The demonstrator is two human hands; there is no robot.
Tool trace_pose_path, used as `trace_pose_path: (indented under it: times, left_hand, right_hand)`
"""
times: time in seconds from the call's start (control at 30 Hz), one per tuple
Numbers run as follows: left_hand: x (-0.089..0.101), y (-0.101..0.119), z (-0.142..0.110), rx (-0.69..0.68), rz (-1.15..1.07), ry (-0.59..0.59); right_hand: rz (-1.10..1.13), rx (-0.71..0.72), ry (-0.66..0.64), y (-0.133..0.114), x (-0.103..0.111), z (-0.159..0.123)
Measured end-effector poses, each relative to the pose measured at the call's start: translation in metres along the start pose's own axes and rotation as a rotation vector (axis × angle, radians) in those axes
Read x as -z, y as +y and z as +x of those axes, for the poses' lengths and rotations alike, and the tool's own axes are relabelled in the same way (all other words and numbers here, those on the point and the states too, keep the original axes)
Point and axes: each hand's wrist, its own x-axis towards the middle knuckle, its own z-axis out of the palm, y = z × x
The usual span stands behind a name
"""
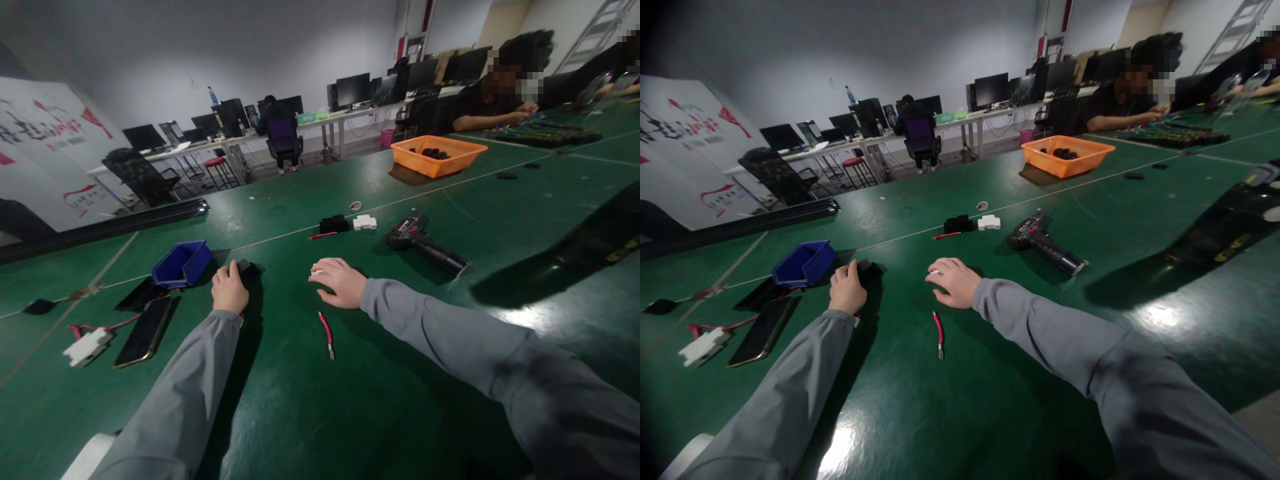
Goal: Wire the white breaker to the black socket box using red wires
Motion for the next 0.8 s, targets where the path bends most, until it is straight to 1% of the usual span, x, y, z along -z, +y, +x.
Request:
trace_pose_path:
  times: [0.1, 0.17, 0.23, 0.37, 0.57, 0.7, 0.77, 0.8]
  left_hand:
    - [0.002, 0.004, -0.004, -0.006, 0.026, 0.015]
    - [0.001, 0.007, -0.006, -0.020, 0.039, 0.054]
    - [0.000, 0.009, -0.007, -0.056, 0.038, 0.092]
    - [-0.001, 0.012, -0.007, -0.132, 0.006, 0.096]
    - [0.005, 0.016, -0.009, -0.119, 0.022, 0.081]
    - [0.009, 0.019, -0.011, -0.099, 0.042, 0.106]
    - [0.011, 0.020, -0.012, -0.112, 0.049, 0.134]
    - [0.012, 0.020, -0.012, -0.122, 0.050, 0.143]
  right_hand:
    - [0.012, -0.130, 0.023, 0.006, -0.003, 0.000]
    - [0.020, -0.214, 0.002, 0.012, -0.005, 0.000]
    - [0.033, -0.242, -0.029, 0.015, -0.007, 0.000]
    - [0.055, -0.188, -0.070, 0.012, -0.004, 0.001]
    - [0.156, -0.015, -0.104, -0.009, 0.003, -0.001]
    - [0.277, 0.071, -0.111, -0.026, 0.005, -0.003]
    - [0.352, 0.094, -0.113, -0.027, 0.006, -0.002]
    - [0.369, 0.085, -0.096, -0.023, 0.005, -0.001]
